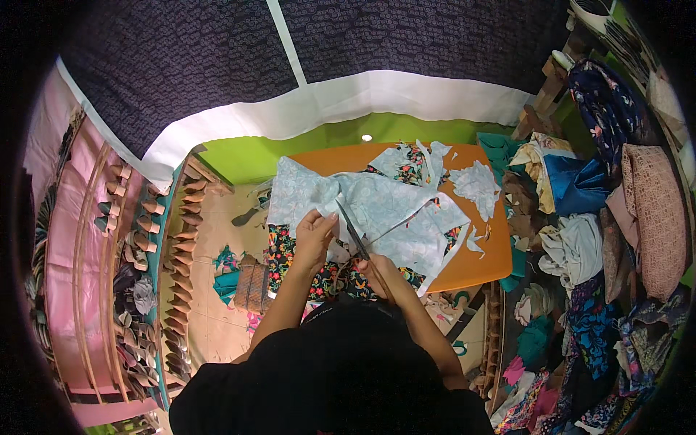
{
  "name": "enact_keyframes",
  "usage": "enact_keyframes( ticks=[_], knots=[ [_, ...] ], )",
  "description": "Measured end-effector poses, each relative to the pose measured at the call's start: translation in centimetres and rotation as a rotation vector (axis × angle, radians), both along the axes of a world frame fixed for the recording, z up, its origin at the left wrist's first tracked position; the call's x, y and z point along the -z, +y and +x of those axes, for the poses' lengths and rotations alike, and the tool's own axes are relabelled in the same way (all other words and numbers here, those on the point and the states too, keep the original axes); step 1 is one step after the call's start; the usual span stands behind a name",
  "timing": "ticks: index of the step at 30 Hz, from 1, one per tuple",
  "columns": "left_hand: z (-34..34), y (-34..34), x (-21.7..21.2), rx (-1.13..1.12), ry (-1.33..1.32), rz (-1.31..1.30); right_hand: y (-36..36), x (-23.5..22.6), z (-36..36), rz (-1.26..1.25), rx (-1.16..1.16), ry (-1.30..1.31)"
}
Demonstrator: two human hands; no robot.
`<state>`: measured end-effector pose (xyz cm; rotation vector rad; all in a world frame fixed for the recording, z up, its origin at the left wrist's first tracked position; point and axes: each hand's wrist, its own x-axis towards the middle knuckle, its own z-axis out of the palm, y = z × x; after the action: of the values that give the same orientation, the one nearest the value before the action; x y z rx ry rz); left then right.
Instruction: Cutting a piece of floral patterned fabric with scissors.
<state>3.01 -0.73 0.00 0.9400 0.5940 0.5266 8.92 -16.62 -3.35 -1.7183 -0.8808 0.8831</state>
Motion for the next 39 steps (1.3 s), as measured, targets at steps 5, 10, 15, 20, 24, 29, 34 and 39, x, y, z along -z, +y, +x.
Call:
enact_keyframes(
  ticks=[5, 10, 15, 20, 24, 29, 34, 39],
  knots=[
    [0.0, 0.1, 0.9, -0.034, -0.057, 0.066, 0.7, -1.5, -0.9, 0.025, 0.039, 0.594],
    [0.2, -0.5, 0.4, -0.031, -0.068, 0.085, 0.6, -1.6, -1.0, 0.073, 0.041, 0.778],
    [0.0, 0.0, 1.7, -0.070, -0.103, 0.134, 0.8, -1.7, -0.9, 0.034, 0.022, 0.642],
    [0.2, -0.6, 0.8, -0.096, -0.088, 0.173, 0.9, -1.5, -1.0, 0.051, 0.061, 0.672],
    [0.2, -0.9, 0.2, -0.100, -0.063, 0.187, 0.8, -1.2, -0.9, 0.072, 0.026, 0.594],
    [0.1, -1.0, -0.2, -0.112, -0.076, 0.179, 0.9, 0.5, -0.7, 0.124, 0.027, 0.459],
    [-0.1, -0.4, 0.8, -0.072, -0.067, 0.146, 1.2, -1.1, -0.6, 0.054, 0.064, 0.685],
    [0.0, -1.2, -0.6, -0.042, -0.070, 0.103, 1.2, -0.3, -0.3, 0.093, 0.056, 0.805]
  ],
)
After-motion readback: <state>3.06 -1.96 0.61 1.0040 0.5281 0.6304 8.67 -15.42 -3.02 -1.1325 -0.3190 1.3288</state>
